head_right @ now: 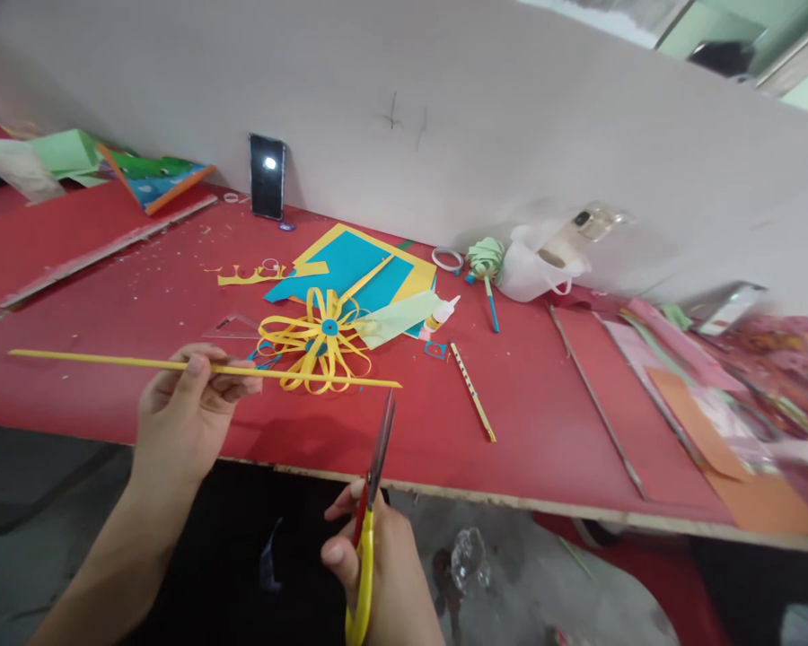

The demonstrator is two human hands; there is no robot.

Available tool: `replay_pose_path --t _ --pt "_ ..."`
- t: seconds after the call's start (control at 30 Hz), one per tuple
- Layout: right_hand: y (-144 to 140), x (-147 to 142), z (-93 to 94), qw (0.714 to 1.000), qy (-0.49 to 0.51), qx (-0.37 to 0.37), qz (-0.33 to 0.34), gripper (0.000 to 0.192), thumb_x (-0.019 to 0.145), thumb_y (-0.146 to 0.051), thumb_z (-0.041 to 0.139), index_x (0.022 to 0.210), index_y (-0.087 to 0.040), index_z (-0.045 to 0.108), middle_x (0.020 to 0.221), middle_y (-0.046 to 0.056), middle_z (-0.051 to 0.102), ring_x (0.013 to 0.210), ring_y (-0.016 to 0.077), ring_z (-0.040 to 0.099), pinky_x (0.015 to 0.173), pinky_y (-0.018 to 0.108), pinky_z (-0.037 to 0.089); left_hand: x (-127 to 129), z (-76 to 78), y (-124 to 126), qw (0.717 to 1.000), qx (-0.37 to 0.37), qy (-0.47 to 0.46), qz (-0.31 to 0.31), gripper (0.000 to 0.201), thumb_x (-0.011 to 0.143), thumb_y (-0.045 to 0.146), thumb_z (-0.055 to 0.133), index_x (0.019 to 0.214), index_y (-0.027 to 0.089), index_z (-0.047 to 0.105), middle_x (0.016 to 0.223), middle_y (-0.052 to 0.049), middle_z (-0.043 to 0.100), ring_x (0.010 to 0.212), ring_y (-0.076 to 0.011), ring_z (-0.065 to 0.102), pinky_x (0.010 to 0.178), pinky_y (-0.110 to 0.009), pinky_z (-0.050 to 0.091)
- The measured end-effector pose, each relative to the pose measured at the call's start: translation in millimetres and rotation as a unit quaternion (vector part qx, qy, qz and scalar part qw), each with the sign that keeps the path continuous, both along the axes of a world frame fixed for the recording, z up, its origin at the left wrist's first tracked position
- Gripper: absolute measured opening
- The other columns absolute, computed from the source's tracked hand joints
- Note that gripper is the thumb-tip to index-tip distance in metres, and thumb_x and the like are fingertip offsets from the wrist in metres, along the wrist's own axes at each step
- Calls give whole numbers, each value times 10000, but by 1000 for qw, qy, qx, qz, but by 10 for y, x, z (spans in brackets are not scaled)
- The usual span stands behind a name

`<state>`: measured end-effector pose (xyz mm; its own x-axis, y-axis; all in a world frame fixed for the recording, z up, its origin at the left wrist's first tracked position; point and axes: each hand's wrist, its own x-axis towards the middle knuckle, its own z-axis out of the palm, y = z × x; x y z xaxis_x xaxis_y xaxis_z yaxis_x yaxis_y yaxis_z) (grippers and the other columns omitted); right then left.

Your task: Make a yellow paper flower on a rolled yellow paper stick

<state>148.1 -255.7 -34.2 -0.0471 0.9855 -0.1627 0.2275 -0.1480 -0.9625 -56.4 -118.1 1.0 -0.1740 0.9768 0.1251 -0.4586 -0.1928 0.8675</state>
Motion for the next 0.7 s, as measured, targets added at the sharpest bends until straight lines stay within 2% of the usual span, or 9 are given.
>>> replay_pose_path --t 0.1,0.27,0.37,0.47,0.57,0.7 --pt "44 -1 32 1000 -16 -12 3 692 758 -818 439 971 -181 605 637 34 653 558 188 648 551 274 521 -2 -2 -2 1000 7 10 -8 125 849 352 670 868 230 650 752 4 708 599 -159 697 594 -287 616" --pt "117 -29 149 999 -38 -30 -13 652 810 -781 397 942 -180 616 760 65 689 579 171 659 531 251 511 9 11 -29 999 14 21 -31 118 864 341 654 883 225 655 754 -10 709 674 -179 717 656 -308 626" --pt "132 -55 198 998 -47 -44 -21 633 843 -756 363 871 -173 606 637 37 651 551 159 644 531 237 503 20 16 -44 999 11 28 -38 141 866 355 649 887 216 649 743 -11 710 705 -186 723 686 -319 626" --pt "134 -71 171 995 -40 -72 -53 615 865 -741 333 795 -173 558 555 10 606 462 131 603 496 221 478 36 22 -42 999 7 25 -42 162 853 367 663 880 208 644 746 -4 711 694 -174 720 698 -313 624" --pt "136 -68 94 990 -22 -97 -95 622 845 -767 323 739 -179 499 531 2 586 362 100 542 398 192 386 63 33 -32 999 8 19 -49 160 848 362 672 875 206 645 739 0 708 680 -163 716 700 -300 620" --pt "150 -65 27 986 -19 -125 -107 650 809 -809 309 673 -192 460 453 -4 548 296 88 484 334 173 298 110 50 -17 998 11 3 -55 130 849 335 675 864 208 651 746 -1 707 684 -159 714 684 -282 614"
